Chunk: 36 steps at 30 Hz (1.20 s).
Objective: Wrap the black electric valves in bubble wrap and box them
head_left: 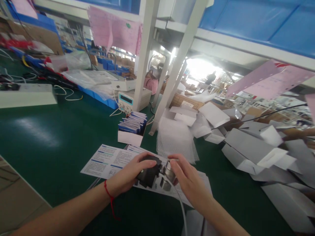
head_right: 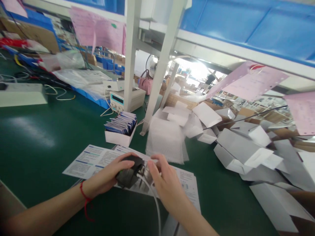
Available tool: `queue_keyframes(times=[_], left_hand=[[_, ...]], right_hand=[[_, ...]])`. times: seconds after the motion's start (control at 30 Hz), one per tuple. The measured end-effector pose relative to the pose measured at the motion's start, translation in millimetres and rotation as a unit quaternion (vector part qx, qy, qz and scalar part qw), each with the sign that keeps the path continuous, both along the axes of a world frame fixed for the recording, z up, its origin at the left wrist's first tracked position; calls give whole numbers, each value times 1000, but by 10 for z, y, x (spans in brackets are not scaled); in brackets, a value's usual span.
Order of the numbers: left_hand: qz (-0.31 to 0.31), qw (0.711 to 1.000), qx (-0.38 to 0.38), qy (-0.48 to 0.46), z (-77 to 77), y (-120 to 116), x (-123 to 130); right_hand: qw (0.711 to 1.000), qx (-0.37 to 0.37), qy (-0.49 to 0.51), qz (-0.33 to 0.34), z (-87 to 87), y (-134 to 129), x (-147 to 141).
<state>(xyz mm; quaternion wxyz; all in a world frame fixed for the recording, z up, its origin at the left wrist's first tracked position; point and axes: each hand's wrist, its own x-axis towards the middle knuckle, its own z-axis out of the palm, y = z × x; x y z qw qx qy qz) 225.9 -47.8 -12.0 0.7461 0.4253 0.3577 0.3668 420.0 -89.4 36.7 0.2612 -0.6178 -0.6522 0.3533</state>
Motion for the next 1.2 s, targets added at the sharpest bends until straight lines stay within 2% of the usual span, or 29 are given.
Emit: queue_keyframes(times=[0.07, 0.13, 0.17, 0.23, 0.3, 0.37, 0.43, 0.5, 0.57, 0.63, 0.7, 0.77, 0.83, 0.9, 0.97, 1.03, 1.1, 1.2], left_hand=[[61, 998, 1, 10, -49, 61, -3], [98, 995, 10, 32, -98, 133, -19], [102, 994, 14, 41, -117, 160, -27], [88, 994, 18, 57, -133, 174, -34], [37, 998, 21, 54, -122, 131, -23], [-33, 999, 24, 20, -94, 59, 1], [-68, 997, 26, -31, -63, 6, 19], [-31, 997, 30, -62, -39, 3, 18], [50, 996, 41, -56, -21, 50, -3], [124, 990, 64, -12, -1, 115, -36], [154, 980, 110, 59, 21, 158, -65], [123, 970, 160, 133, 37, 154, -76], [46, 974, 169, 144, 36, 112, -62], [-28, 989, 124, 76, 14, 63, -33], [-50, 996, 72, -8, -21, 41, -6], [-7, 998, 49, -43, -55, 60, 6], [67, 996, 57, -32, -81, 108, 1], [129, 989, 75, 8, -102, 173, -25]], right_hand=[[989, -128, 10, 71, 93, 17, 21], [975, -186, -8, 121, 202, 26, 60], [977, -171, -17, 125, 252, 35, 91], [994, -67, -27, 83, 321, 79, 177], [998, 26, -47, 39, 314, 152, 274], [995, 60, -69, 31, 220, 225, 340], [993, 38, -76, 76, 76, 254, 338], [988, 1, -72, 133, -49, 216, 265], [983, -15, -76, 168, -88, 126, 159], [980, -8, -83, 181, -16, 27, 80], [977, 16, -89, 193, 141, -35, 72], [977, 38, -95, 189, 306, -25, 140], [981, 56, -109, 152, 388, 53, 243], [984, 59, -125, 113, 335, 147, 322], [983, 44, -139, 111, 171, 193, 330], [979, 19, -149, 141, -15, 164, 250], [972, 12, -165, 165, -131, 82, 114], [961, 9, -209, 181, -84, -39, -49]])
